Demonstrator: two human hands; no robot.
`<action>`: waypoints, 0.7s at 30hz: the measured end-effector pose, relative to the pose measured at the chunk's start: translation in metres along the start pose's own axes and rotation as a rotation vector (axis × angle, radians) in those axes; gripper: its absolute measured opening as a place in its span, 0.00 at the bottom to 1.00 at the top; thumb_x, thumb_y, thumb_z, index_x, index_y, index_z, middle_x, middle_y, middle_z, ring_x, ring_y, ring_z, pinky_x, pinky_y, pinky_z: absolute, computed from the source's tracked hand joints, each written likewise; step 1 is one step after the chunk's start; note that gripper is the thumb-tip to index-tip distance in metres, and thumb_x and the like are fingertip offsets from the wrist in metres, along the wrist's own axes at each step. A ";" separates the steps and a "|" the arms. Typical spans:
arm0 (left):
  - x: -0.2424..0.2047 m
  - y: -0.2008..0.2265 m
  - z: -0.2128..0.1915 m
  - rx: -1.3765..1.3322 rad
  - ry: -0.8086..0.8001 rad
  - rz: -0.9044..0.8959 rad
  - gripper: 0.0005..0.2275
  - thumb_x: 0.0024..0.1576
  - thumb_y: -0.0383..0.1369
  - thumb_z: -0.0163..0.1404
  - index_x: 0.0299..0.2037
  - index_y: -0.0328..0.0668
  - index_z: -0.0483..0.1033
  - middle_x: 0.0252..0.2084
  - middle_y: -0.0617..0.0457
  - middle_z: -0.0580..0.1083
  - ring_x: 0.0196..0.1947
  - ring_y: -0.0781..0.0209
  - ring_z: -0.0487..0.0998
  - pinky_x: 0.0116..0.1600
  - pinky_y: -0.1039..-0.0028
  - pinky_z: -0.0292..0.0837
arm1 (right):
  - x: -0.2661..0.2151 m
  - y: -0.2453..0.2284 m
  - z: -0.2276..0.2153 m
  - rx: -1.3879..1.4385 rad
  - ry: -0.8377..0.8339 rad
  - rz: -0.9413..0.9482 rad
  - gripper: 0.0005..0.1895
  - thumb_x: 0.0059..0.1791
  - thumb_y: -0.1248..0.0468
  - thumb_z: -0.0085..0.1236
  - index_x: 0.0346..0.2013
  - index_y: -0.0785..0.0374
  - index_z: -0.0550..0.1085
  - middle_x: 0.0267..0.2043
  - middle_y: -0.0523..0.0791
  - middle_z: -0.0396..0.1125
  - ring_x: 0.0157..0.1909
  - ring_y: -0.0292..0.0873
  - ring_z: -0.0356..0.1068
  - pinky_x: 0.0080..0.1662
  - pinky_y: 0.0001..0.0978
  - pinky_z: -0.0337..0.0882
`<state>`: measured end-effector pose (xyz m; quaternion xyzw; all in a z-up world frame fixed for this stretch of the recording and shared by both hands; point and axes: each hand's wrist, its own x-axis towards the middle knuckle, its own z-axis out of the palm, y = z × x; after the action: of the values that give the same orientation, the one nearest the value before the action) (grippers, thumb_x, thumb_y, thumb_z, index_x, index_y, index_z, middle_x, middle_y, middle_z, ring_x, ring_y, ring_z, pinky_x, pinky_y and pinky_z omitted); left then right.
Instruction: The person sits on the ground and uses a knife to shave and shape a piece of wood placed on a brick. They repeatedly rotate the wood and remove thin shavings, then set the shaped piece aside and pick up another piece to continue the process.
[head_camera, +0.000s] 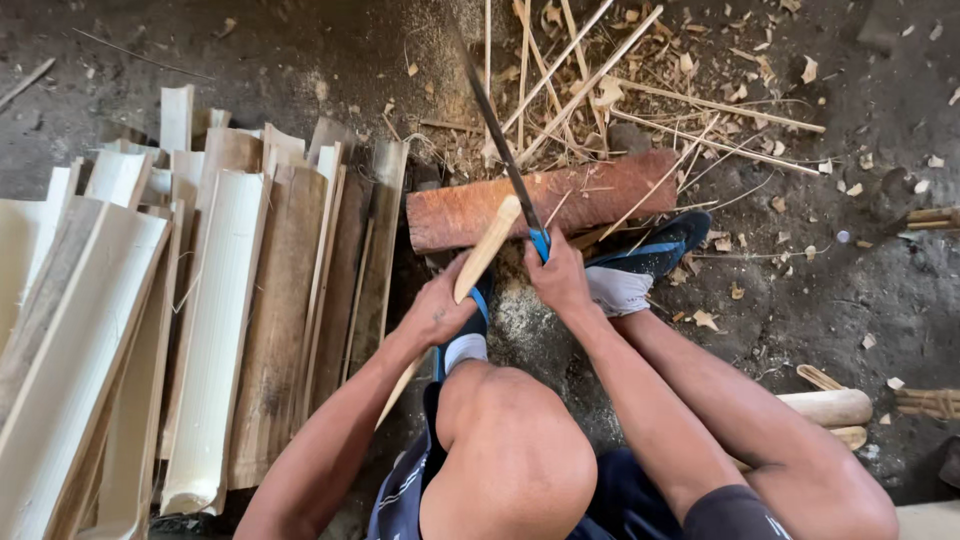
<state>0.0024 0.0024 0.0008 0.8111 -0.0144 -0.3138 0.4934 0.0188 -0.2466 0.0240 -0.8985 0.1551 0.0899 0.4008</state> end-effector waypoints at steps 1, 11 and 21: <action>0.000 0.002 0.002 -0.008 -0.015 0.003 0.33 0.49 0.36 0.49 0.70 0.44 0.62 0.60 0.33 0.73 0.62 0.39 0.73 0.64 0.61 0.68 | 0.004 0.000 0.000 0.000 -0.060 -0.012 0.16 0.51 0.55 0.56 0.42 0.65 0.70 0.31 0.60 0.69 0.39 0.67 0.71 0.41 0.54 0.70; -0.001 0.035 -0.014 0.127 -0.092 -0.138 0.35 0.49 0.39 0.52 0.71 0.53 0.60 0.57 0.33 0.74 0.59 0.36 0.73 0.62 0.57 0.68 | 0.031 0.031 -0.015 -0.105 -0.232 -0.181 0.15 0.47 0.55 0.60 0.36 0.65 0.72 0.32 0.60 0.70 0.38 0.67 0.70 0.42 0.54 0.70; 0.011 0.051 -0.025 0.179 -0.087 0.089 0.34 0.47 0.37 0.54 0.69 0.54 0.65 0.60 0.38 0.74 0.63 0.39 0.71 0.65 0.57 0.65 | 0.026 0.057 0.014 0.196 -0.171 -0.298 0.17 0.45 0.62 0.55 0.47 0.63 0.75 0.32 0.52 0.73 0.35 0.56 0.76 0.41 0.49 0.72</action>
<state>0.0390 -0.0081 0.0448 0.8361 -0.0997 -0.3239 0.4314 0.0221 -0.2775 -0.0325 -0.8574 -0.0061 0.0901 0.5067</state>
